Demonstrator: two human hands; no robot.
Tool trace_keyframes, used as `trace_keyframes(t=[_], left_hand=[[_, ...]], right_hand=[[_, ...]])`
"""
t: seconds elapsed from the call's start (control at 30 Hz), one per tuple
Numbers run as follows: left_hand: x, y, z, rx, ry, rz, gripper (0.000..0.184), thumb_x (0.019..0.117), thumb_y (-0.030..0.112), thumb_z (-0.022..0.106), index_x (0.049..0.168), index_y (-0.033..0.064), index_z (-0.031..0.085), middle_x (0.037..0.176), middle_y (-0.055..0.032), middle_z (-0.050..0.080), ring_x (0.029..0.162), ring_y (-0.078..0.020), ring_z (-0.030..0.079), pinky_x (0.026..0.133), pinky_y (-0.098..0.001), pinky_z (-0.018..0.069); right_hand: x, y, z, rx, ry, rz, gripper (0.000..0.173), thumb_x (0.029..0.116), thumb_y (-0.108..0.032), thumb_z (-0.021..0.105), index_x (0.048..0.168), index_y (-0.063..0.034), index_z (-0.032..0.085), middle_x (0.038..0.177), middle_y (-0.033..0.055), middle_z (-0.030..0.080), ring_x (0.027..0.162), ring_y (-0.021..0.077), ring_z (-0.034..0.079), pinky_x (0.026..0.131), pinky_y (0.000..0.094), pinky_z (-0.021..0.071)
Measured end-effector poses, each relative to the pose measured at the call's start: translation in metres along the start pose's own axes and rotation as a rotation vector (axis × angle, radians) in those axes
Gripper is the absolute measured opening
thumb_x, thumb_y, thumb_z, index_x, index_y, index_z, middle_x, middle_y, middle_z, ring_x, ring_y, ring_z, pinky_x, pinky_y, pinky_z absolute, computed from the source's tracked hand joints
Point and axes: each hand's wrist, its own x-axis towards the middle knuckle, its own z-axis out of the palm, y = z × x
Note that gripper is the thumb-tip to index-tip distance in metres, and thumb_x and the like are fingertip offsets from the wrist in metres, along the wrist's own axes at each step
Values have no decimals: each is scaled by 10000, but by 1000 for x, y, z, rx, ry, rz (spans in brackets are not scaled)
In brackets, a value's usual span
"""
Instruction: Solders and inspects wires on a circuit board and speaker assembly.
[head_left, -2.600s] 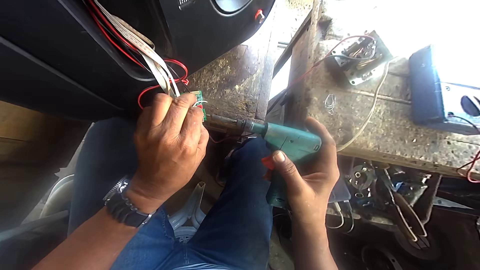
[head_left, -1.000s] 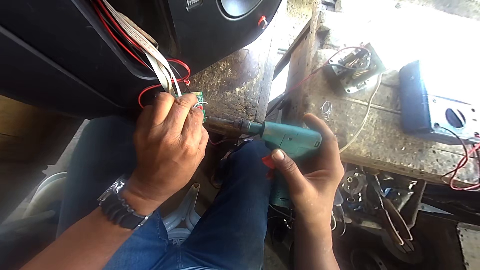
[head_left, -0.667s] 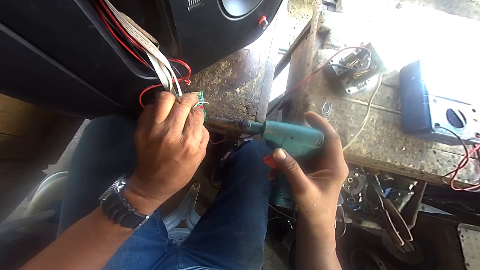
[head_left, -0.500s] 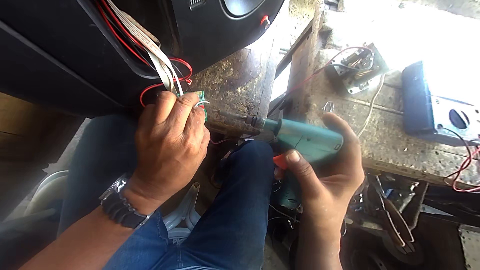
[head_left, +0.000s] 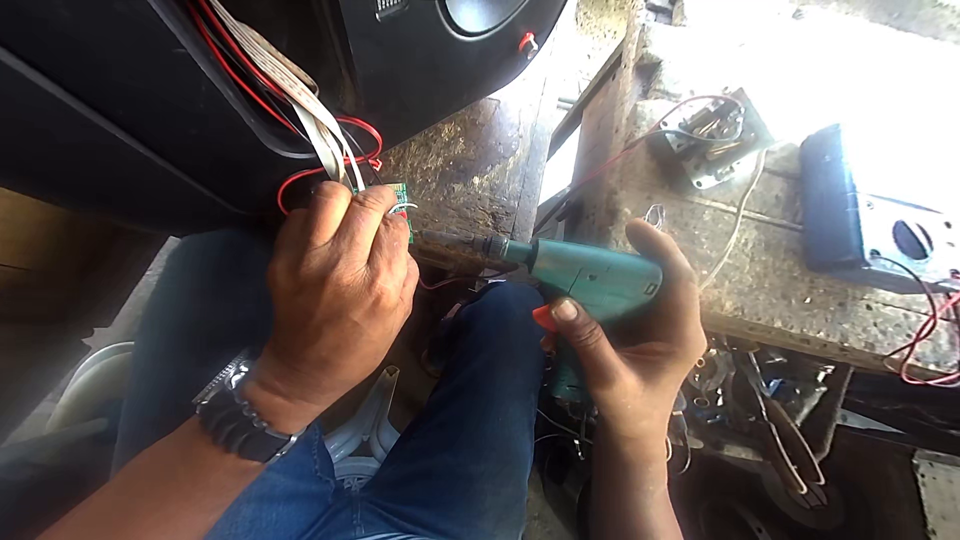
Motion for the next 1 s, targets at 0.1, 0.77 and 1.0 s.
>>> trace_keyframes(t=[0.1, 0.77, 1.0], left_hand=[[0, 0, 0, -4, -2, -2, 226, 1010, 122, 525, 1057, 3, 712, 1262, -148, 660, 1081, -344, 603, 805, -457, 478], [0, 0, 0, -4, -7, 1, 225, 1014, 117, 516, 1045, -1, 706, 1260, -155, 660, 1074, -351, 605, 802, -463, 476], [0, 1, 0, 1, -4, -2, 222, 1012, 116, 519, 1041, -3, 704, 1255, -155, 660, 1060, -345, 605, 790, -459, 472]], right_hand=[[0, 0, 0, -6, -2, 3, 771, 899, -163, 790, 1542, -90, 370, 1115, 88, 678, 694, 201, 709, 505, 336, 646], [2, 1, -1, -15, -26, -16, 768, 895, -150, 790, 1539, -84, 377, 1149, 93, 680, 701, 203, 708, 505, 332, 641], [3, 2, -2, -7, -22, -15, 774, 886, -140, 798, 1536, -78, 384, 1157, 102, 683, 714, 216, 715, 509, 341, 646]])
